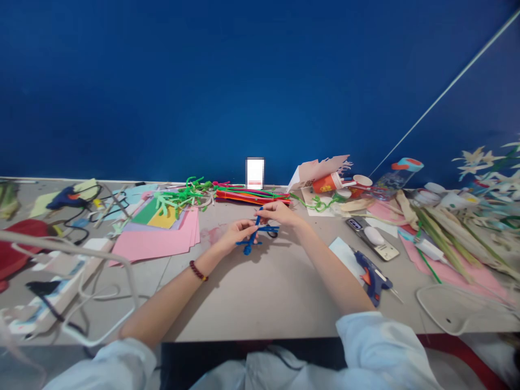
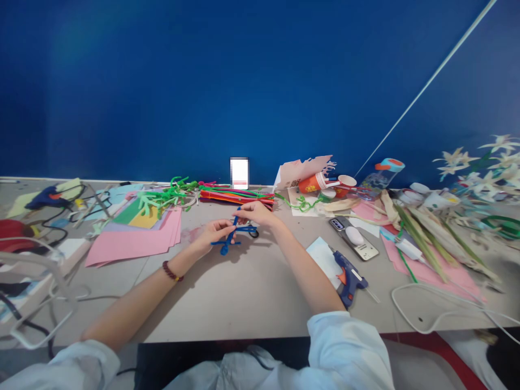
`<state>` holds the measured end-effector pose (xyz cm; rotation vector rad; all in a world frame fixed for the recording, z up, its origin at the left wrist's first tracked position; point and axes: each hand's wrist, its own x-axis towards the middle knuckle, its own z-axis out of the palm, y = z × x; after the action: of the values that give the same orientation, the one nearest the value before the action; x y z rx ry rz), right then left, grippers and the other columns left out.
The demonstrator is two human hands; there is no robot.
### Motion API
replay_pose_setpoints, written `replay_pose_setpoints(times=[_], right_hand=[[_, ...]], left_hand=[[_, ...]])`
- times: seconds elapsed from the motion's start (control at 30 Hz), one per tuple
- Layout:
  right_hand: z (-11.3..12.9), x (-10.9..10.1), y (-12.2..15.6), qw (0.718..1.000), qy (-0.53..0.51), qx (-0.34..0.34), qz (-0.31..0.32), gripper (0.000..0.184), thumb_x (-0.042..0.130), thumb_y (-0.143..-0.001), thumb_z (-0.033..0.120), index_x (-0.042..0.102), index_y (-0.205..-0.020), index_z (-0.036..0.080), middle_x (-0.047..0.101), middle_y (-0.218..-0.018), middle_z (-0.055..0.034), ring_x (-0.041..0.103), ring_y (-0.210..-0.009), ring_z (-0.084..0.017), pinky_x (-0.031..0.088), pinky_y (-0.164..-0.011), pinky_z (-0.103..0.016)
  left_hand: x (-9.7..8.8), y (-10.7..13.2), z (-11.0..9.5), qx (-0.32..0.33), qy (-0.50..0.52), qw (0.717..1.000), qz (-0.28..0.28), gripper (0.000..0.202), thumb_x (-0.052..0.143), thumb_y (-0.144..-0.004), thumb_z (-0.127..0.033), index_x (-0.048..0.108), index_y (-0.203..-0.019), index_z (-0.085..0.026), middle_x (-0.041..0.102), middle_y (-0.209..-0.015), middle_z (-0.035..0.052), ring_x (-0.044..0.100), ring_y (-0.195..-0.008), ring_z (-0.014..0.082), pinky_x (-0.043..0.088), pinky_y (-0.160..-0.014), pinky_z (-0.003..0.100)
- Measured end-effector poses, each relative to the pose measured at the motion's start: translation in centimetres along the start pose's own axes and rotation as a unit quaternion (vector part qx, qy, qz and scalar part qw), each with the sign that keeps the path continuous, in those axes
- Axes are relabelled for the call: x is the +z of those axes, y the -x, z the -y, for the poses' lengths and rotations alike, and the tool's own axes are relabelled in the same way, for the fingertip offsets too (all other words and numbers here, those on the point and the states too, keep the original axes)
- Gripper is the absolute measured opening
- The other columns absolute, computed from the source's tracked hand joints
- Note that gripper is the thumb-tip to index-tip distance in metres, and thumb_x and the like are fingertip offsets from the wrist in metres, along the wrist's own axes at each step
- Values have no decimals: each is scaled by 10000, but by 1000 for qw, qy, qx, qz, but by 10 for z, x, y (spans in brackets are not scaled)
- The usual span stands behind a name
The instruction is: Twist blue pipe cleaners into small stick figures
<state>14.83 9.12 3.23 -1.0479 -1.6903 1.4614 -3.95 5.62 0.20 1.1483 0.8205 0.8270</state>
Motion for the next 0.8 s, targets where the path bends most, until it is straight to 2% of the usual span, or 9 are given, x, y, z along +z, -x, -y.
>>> replay_pose_setpoints(times=[0.1,0.27,0.37,0.47,0.57,0.67,0.73,0.8], right_hand=[[-2,-1,-1,1000,3,8,10,354,721,-657,461,694,-766,125,653,-617,-21,590,-583,-110,468,-601,-233],[0,0,0,999,-11,7,-36,332,706,-683,450,683,-803,141,674,-688,-28,616,-647,-115,474,-642,-231],[3,1,1,998,-22,4,-59,315,698,-695,441,672,-788,141,679,-701,-31,617,-646,-115,477,-634,-230],[4,0,0,996,-32,15,-87,294,698,-698,433,660,-752,147,680,-678,-28,607,-600,-105,479,-601,-221],[0,-2,-3,992,-40,28,-116,275,699,-701,425,647,-735,157,685,-668,-27,610,-577,-100,488,-583,-212],[-5,-3,-6,990,-57,36,-124,257,704,-702,411,634,-744,167,694,-680,-32,624,-577,-107,509,-589,-220],[-6,-3,-7,989,-69,39,-123,247,715,-697,394,625,-771,176,698,-686,-32,635,-580,-114,519,-587,-226],[-5,-2,-6,990,-79,41,-112,241,722,-696,372,613,-798,182,699,-691,-28,651,-603,-122,526,-586,-225]], left_hand=[[0,0,2,0,-4,1000,25,277,727,-677,-397,636,-720,-139,659,-630,40,601,-554,133,482,-589,257],[-6,-6,8,-1,50,999,8,272,690,-711,-395,674,-775,-131,667,-670,65,596,-565,147,482,-614,278],[-7,-9,7,-15,113,993,-10,302,636,-738,-405,690,-836,-124,694,-761,99,642,-695,201,496,-691,316],[-8,-10,3,-35,179,983,-18,387,555,-769,-463,695,-857,-113,705,-853,127,652,-829,245,493,-769,358],[-10,-10,0,-30,204,978,-12,501,493,-785,-558,693,-849,-103,707,-849,141,652,-840,260,483,-798,382],[-11,-9,2,-11,200,980,-7,549,508,-763,-604,686,-909,-106,707,-887,142,649,-873,258,474,-818,374],[-11,-8,4,5,166,986,-21,462,603,-734,-532,679,-940,-126,710,-873,114,651,-859,235,477,-792,338],[-11,-9,6,12,115,992,-51,354,704,-686,-396,675,-938,-149,704,-792,69,649,-771,195,480,-719,291]])
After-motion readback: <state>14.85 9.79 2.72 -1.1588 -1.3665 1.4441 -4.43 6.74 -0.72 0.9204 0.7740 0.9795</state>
